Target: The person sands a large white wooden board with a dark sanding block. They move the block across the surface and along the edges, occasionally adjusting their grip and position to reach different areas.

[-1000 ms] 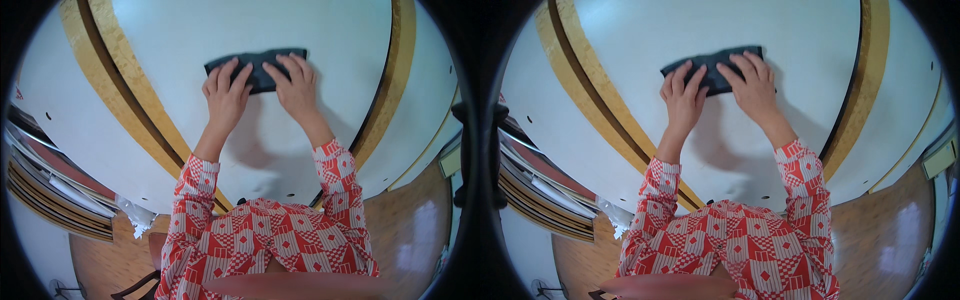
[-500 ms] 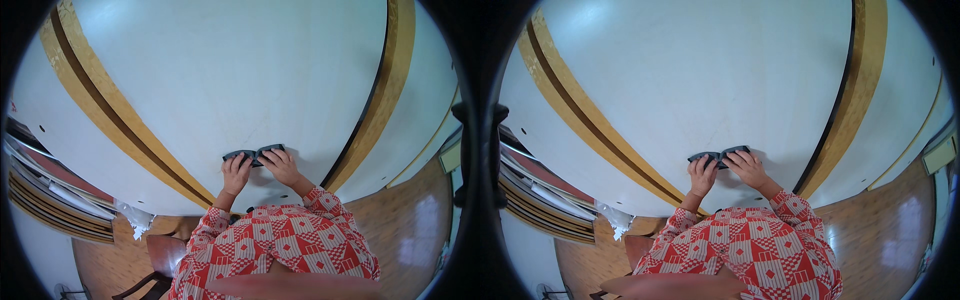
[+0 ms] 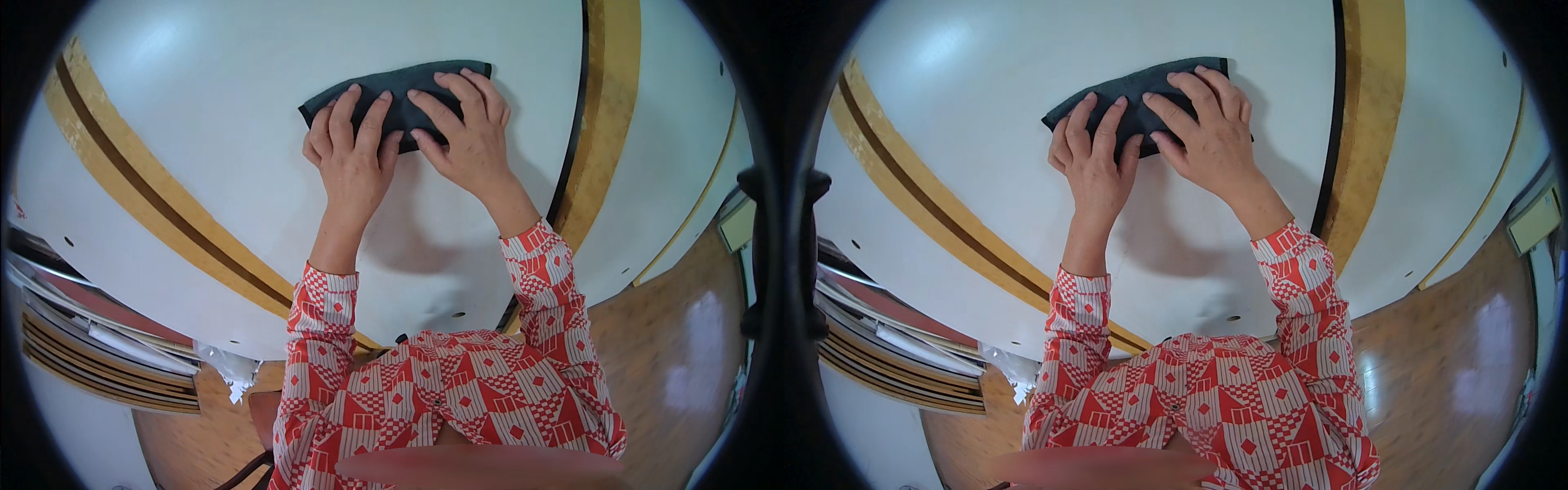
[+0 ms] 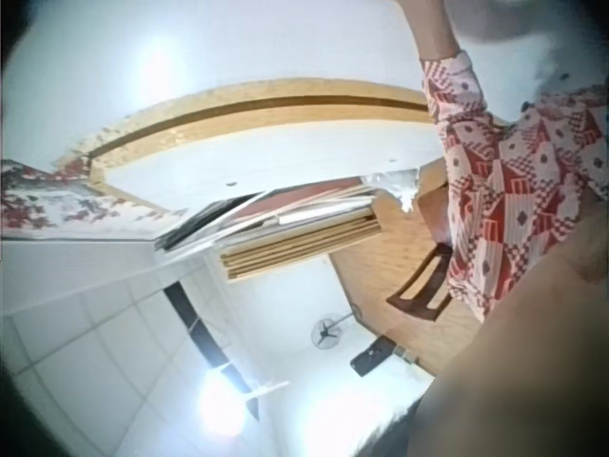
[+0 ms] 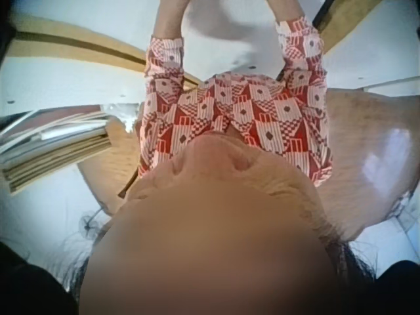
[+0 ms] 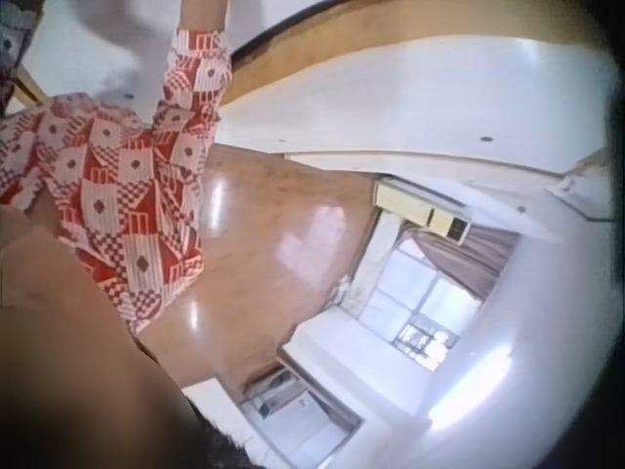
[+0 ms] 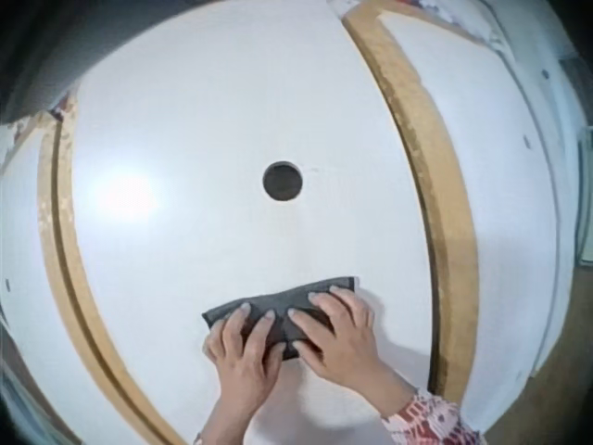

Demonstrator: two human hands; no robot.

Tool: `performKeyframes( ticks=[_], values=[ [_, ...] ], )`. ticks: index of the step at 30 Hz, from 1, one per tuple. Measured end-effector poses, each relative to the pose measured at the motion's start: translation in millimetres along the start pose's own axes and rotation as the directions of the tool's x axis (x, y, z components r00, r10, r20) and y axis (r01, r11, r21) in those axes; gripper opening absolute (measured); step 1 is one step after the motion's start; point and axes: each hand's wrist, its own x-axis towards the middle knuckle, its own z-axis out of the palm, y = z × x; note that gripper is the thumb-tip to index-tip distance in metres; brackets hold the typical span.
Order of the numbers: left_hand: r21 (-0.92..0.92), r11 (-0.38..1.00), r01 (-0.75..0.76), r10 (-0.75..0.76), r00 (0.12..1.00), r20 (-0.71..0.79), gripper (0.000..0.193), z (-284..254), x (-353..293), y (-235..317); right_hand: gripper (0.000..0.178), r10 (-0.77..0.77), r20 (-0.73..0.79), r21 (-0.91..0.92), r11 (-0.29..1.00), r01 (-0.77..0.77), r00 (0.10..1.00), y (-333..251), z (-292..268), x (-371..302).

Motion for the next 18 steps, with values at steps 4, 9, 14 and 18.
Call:
performKeyframes(
  ticks=[4, 9, 14, 18],
  values=[
    [0.0, 0.999, -0.049, 0.049, 0.999, -0.016, 0.049, 5, -30, 4, 0.048, -0.006, -0.029, -0.01, 1.0, 0.006, 1.0, -1, 5, -37],
    [-0.017, 0.991, -0.131, 0.131, 0.991, 0.034, 0.037, 13, -125, 7, 0.035, -0.053, 0.017, 0.017, 0.998, 0.053, 0.998, -7, 14, -130],
    [-0.1, 0.987, -0.128, 0.144, 0.976, 0.166, 0.032, 7, -219, 18, 0.024, -0.071, 0.132, 0.062, 0.996, 0.064, 0.989, -27, 10, -227],
    [-0.157, 0.979, -0.133, 0.163, 0.966, 0.201, 0.032, 0, -251, 22, 0.025, -0.067, 0.134, 0.091, 0.994, 0.055, 0.989, -38, 6, -256]
  ],
)
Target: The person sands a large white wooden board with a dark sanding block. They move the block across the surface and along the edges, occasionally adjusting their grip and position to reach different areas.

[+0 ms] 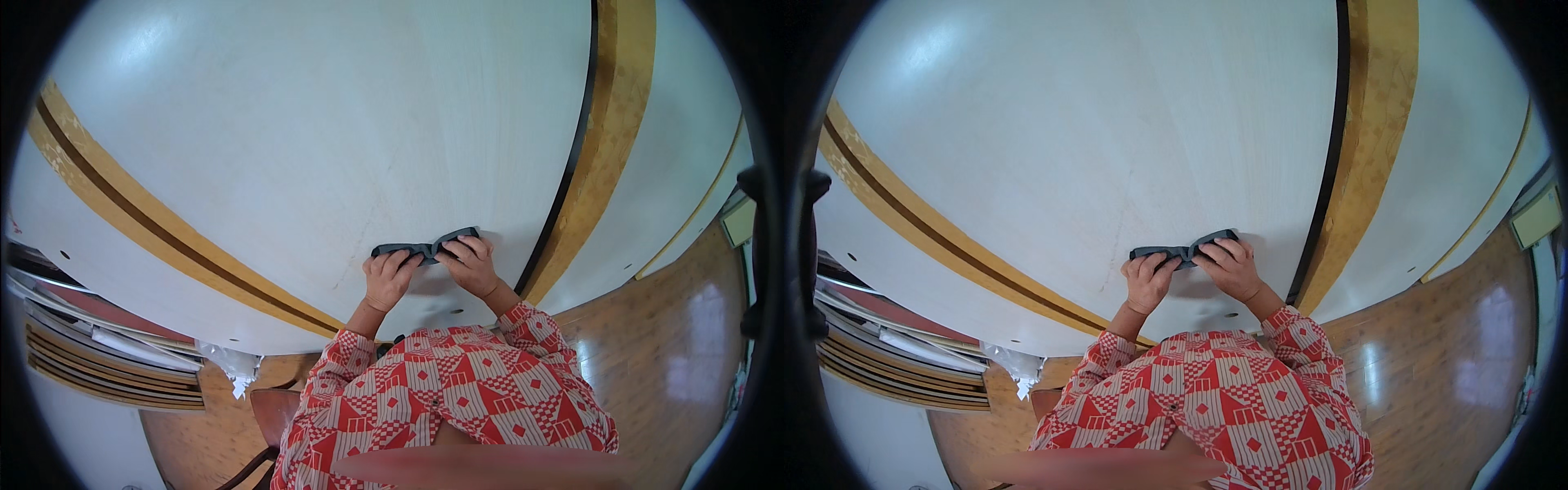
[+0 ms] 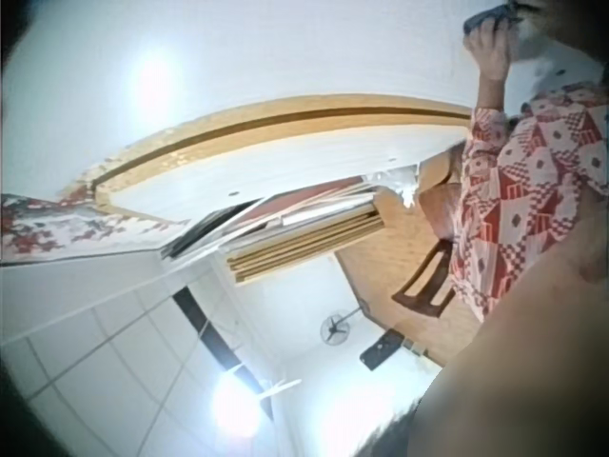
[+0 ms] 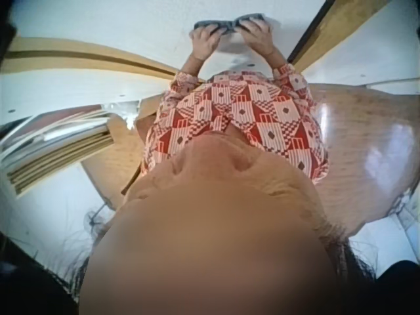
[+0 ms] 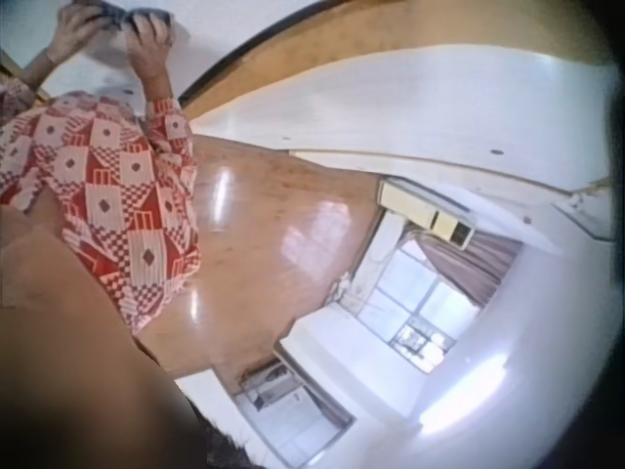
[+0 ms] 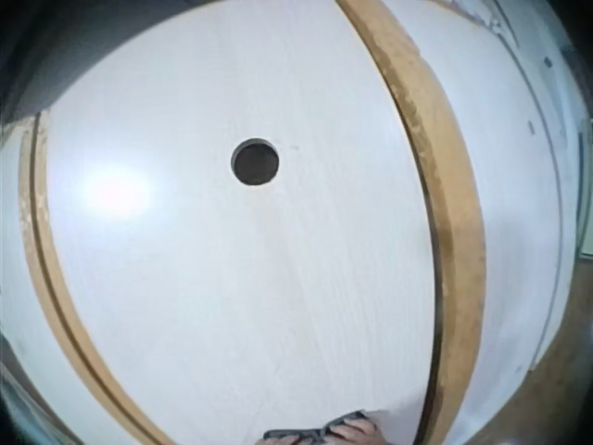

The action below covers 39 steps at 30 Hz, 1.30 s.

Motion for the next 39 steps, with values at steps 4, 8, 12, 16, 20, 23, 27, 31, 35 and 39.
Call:
performKeyframes(
  ticks=[4, 8, 12, 16, 20, 23, 27, 31, 35, 39],
  values=[
    [0.044, 0.999, -0.009, 0.01, 1.0, -0.011, 0.033, -10, 34, -15, 0.026, -0.029, -0.016, 0.01, 1.0, 0.029, 0.999, 13, -5, 39],
    [0.146, 0.987, -0.068, 0.089, 0.986, -0.143, 0.036, -31, 123, -45, 0.029, -0.07, -0.11, -0.007, 0.998, 0.07, 0.991, 46, -24, 129],
    [0.282, 0.957, -0.066, 0.14, 0.959, -0.248, 0.037, -48, 212, -55, 0.029, -0.07, -0.244, -0.069, 0.996, 0.054, 0.967, 75, -50, 214],
    [0.269, 0.963, -0.021, 0.095, 0.959, -0.267, 0.04, -56, 247, -43, 0.031, -0.056, -0.299, -0.101, 0.995, 0.027, 0.953, 84, -64, 239],
    [0.256, 0.966, -0.039, 0.092, 0.975, -0.201, 0.043, -48, 226, -33, 0.034, 0.005, -0.272, -0.054, 0.998, -0.021, 0.962, 81, -57, 204],
    [0.224, 0.972, -0.076, 0.1, 0.99, -0.099, 0.044, -32, 182, -26, 0.036, 0.056, -0.228, -0.012, 0.998, -0.06, 0.972, 77, -41, 157],
    [0.159, 0.982, -0.102, 0.101, 0.995, 0.012, 0.043, -16, 112, -20, 0.028, 0.092, -0.182, 0.054, 0.995, -0.083, 0.979, 56, -11, 84],
    [0.099, 0.989, -0.114, 0.098, 0.984, 0.146, 0.039, 1, 52, -6, 0.025, 0.143, -0.159, 0.072, 0.989, -0.133, 0.977, 29, 10, 14],
    [0.096, 0.988, -0.12, 0.105, 0.982, 0.157, 0.04, 7, 34, -3, 0.028, 0.187, -0.157, 0.102, 0.98, -0.172, 0.97, 21, 20, -8],
    [0.108, 0.984, -0.14, 0.131, 0.988, 0.084, 0.042, 3, 73, -9, 0.023, 0.157, -0.232, 0.102, 0.985, -0.136, 0.96, 44, 10, 33]
  ],
)
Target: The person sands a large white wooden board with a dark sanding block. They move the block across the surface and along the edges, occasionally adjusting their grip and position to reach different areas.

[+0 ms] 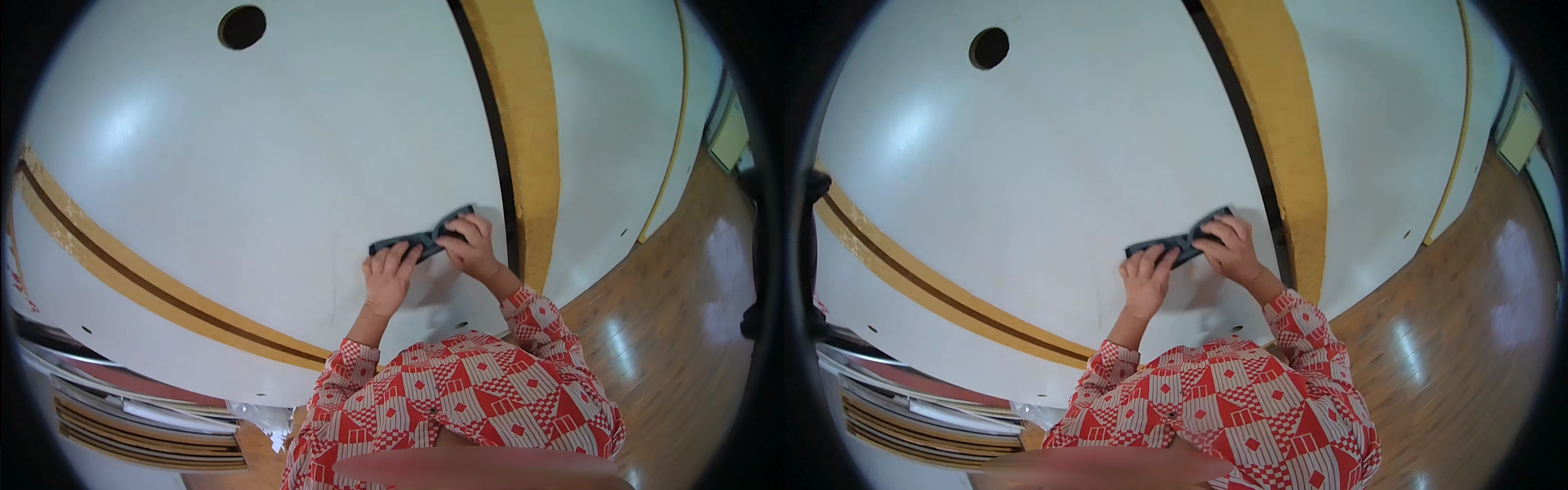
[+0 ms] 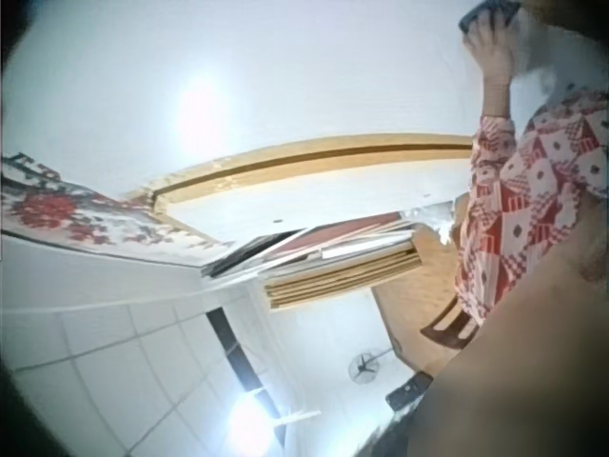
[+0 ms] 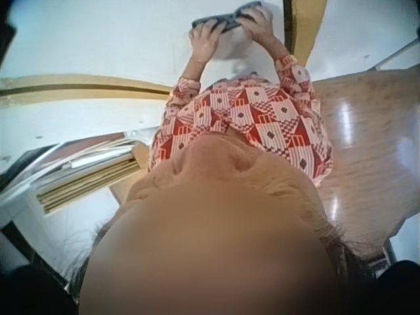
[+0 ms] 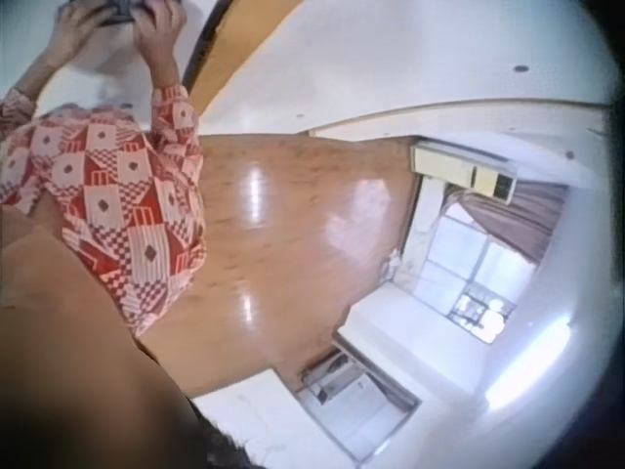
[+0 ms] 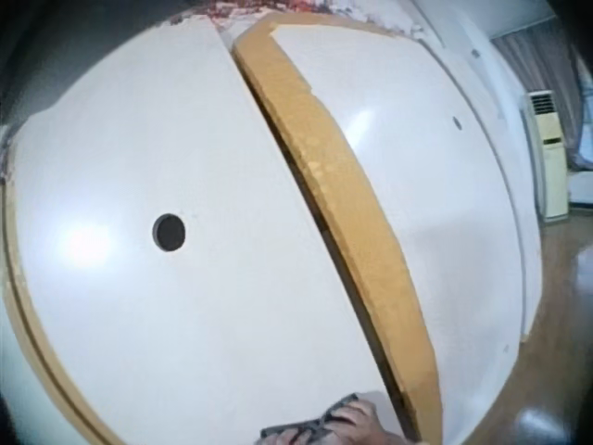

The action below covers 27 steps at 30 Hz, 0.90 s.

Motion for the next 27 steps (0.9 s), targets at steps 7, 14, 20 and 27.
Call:
performKeyframes(
  ticks=[7, 14, 20, 27],
  values=[
    [0.188, 0.982, 0.012, 0.024, 0.982, -0.185, 0.041, -31, 134, -29, 0.024, -0.088, -0.125, -0.033, 0.996, 0.084, 0.988, 38, -23, 164],
    [0.214, 0.977, 0.0, 0.034, 0.988, -0.151, 0.042, -35, 161, -29, 0.03, -0.015, -0.199, -0.028, 1.0, 0.01, 0.98, 43, -17, 176],
    [0.149, 0.984, -0.097, 0.098, 0.995, 0.002, 0.039, -5, 95, -13, 0.03, 0.138, -0.129, -0.008, 0.99, -0.141, 0.982, 38, 1, 71],
    [-0.001, 0.977, -0.212, 0.207, 0.952, 0.227, 0.047, 24, -7, 6, 0.031, 0.36, -0.056, 0.005, 0.933, -0.361, 0.931, -2, 19, -60]
  ],
)
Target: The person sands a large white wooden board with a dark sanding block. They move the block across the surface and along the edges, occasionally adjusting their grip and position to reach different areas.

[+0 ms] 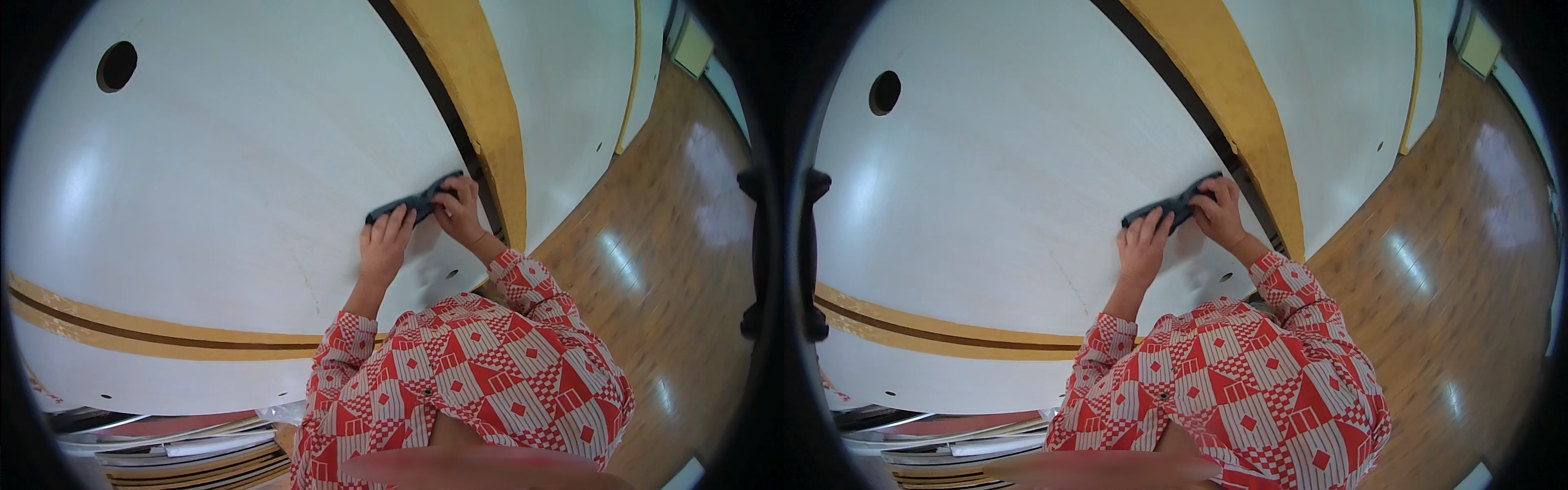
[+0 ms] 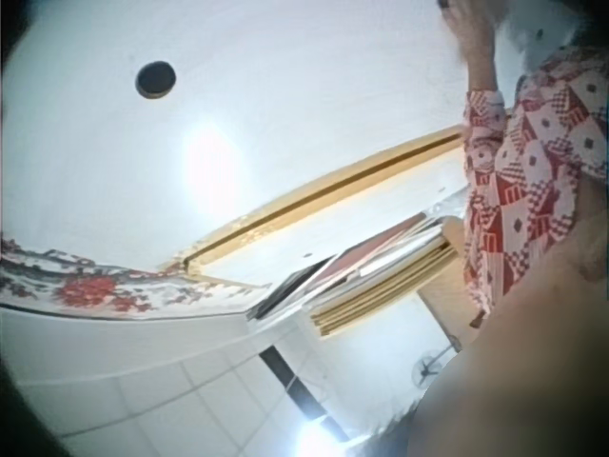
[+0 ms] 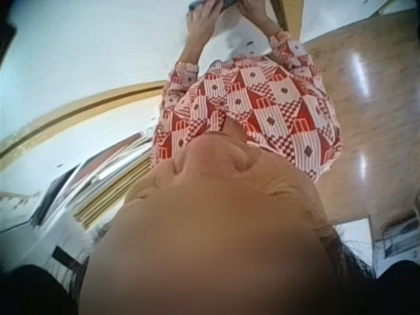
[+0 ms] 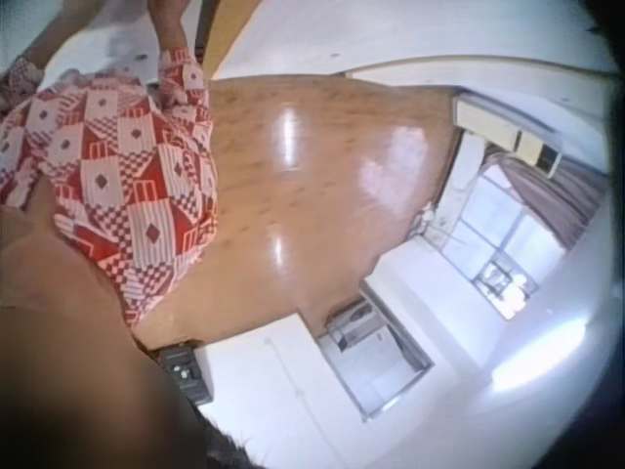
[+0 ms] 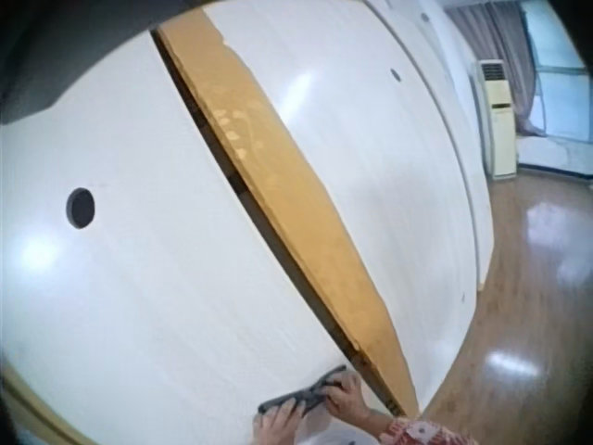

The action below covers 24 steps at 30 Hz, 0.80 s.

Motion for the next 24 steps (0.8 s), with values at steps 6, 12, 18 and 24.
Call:
performKeyframes(
  ticks=[6, 12, 18, 24],
  values=[
    [-0.025, 0.999, -0.032, 0.034, 0.996, 0.08, 0.045, 17, -38, 1, 0.03, 0.086, 0.08, 0.039, 0.995, -0.089, 0.993, -7, 12, -44],
    [0.078, 0.996, 0.042, -0.038, 0.998, -0.043, 0.043, -7, -9, -10, 0.029, -0.092, -0.018, 0.036, 0.995, 0.093, 0.996, -6, 9, 12],
    [0.056, 0.993, 0.109, -0.103, 0.99, -0.102, 0.042, -31, 53, -25, 0.037, -0.088, -0.071, -0.02, 0.996, 0.087, 0.994, -2, 0, 56],
    [-0.009, 1.0, 0.027, -0.028, 0.999, -0.037, 0.039, -13, 40, -17, 0.038, 0.096, -0.022, -0.004, 0.995, -0.096, 0.995, -6, 9, 10]
  ],
)
